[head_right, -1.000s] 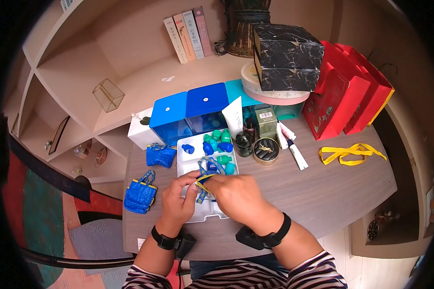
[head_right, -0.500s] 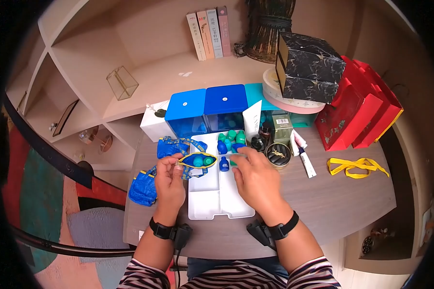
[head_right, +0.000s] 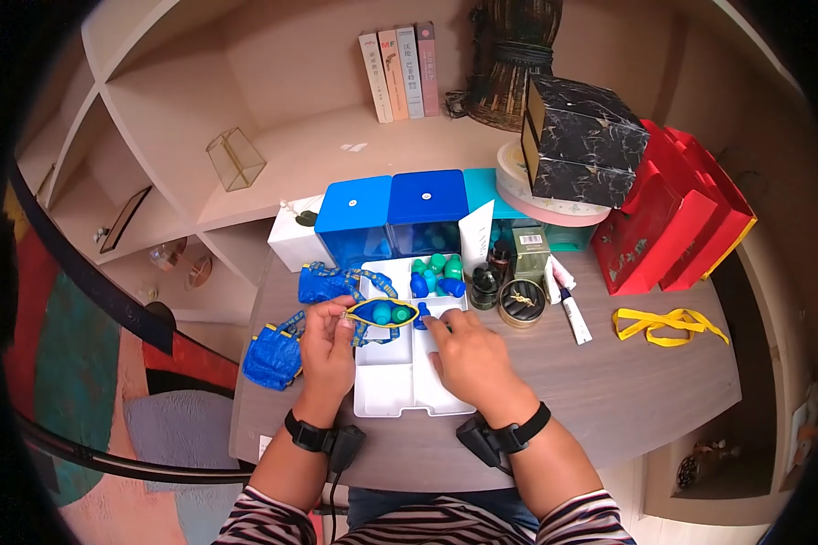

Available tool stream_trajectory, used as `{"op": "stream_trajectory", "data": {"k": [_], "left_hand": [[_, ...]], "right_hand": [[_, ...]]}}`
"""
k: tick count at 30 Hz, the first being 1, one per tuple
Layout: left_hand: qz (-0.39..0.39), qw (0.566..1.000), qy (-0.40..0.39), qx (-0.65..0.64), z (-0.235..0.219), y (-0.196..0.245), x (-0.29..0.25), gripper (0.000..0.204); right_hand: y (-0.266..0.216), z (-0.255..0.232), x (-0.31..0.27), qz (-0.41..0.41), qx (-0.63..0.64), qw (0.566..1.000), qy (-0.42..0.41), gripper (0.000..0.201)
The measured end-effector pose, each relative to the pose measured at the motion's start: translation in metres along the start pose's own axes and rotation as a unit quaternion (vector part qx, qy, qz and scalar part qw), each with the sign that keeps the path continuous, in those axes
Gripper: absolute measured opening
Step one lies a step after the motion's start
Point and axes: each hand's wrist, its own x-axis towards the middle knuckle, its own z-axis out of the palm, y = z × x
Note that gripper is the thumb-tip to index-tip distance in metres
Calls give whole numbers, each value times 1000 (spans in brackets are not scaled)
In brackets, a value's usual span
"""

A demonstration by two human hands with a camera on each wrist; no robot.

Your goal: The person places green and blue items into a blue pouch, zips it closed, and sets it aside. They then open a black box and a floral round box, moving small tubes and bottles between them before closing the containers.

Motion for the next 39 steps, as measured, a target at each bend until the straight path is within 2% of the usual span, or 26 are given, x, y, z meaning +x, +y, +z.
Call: {"op": "stream_trajectory", "data": {"k": [3, 6, 9, 14, 17, 20, 24, 26, 27, 28, 30, 31, 33, 36, 39], "left_hand": [[-12, 1000, -14, 0, 0, 5, -2, 15], [14, 1000, -16, 10, 1, 2, -2, 15], [3, 1000, -15, -2, 1, 3, -3, 14], [8, 1000, -16, -1, 1, 2, -4, 15], [14, 999, -17, -28, 4, 5, -4, 16], [17, 999, -23, -39, 3, 5, -6, 17], [4, 998, -27, -58, 4, 3, -6, 19], [4, 998, -41, -53, 5, 2, -7, 19], [4, 998, -48, -45, 4, 2, -8, 20], [3, 998, -46, -45, 3, 3, -8, 20], [-22, 995, -65, -69, 6, 6, -10, 19], [-23, 995, -64, -69, 8, 7, -11, 19], [25, 994, -94, -58, 12, 8, -12, 17], [9, 991, -126, -42, 15, 14, -17, 15], [32, 990, -132, -22, 16, 18, -15, 16]], "right_hand": [[-2, 1, -4, 14, -7, 1000, -25, 49], [-2, -3, -8, -1, -11, 999, -47, 50], [-7, -11, -15, -30, -27, 997, -60, 47], [-12, -15, -17, -41, -55, 994, -79, 31], [-13, -12, -16, -4, -37, 991, -126, 40], [-12, -12, -16, 1, -17, 992, -126, 38], [-4, -17, -13, -9, 23, 995, -99, 25], [-3, -29, -8, 3, 110, 994, -15, 31], [-2, -33, -6, 12, 129, 991, 36, 32], [-5, -39, -4, 10, 130, 991, 35, 32], [-10, -48, -2, 9, 167, 977, 130, 39], [-11, -43, -1, -33, 152, 973, 173, 47], [-18, -44, -2, -42, 136, 977, 158, 47], [-22, -48, -4, -40, 96, 987, 122, 46], [-22, -49, -4, -20, 105, 989, 103, 46]]}}
